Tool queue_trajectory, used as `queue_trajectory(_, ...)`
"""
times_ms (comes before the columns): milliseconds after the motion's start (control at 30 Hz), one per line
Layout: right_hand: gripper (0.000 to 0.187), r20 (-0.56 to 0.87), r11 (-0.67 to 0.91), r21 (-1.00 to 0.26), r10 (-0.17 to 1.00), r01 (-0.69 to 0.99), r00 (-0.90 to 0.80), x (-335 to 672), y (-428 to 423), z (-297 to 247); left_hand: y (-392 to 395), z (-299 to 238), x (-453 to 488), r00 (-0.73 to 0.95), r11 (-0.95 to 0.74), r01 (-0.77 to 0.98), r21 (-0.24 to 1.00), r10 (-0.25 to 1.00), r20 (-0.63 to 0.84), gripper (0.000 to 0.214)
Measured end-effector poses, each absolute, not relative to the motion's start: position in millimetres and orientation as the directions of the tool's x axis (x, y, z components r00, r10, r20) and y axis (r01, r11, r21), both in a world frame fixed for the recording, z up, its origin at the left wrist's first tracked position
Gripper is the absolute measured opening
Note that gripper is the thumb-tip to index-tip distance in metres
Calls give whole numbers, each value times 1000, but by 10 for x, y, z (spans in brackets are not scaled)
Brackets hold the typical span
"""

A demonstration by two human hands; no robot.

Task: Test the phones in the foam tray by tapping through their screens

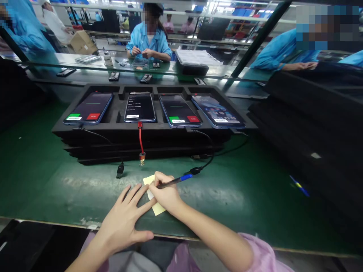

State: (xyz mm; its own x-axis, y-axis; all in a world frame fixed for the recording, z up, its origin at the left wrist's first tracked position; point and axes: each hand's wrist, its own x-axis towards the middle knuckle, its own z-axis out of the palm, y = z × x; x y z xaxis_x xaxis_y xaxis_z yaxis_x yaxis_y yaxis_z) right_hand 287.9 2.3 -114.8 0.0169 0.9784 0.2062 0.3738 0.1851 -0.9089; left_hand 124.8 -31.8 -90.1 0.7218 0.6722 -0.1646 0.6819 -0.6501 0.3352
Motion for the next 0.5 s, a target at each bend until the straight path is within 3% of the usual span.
queue_trajectory(500, 23, 167, 158, -904, 986, 397, -13, 2839, -1, -1077, -326, -898, 1252, 733, -686, 667, 289, 675, -90, 74)
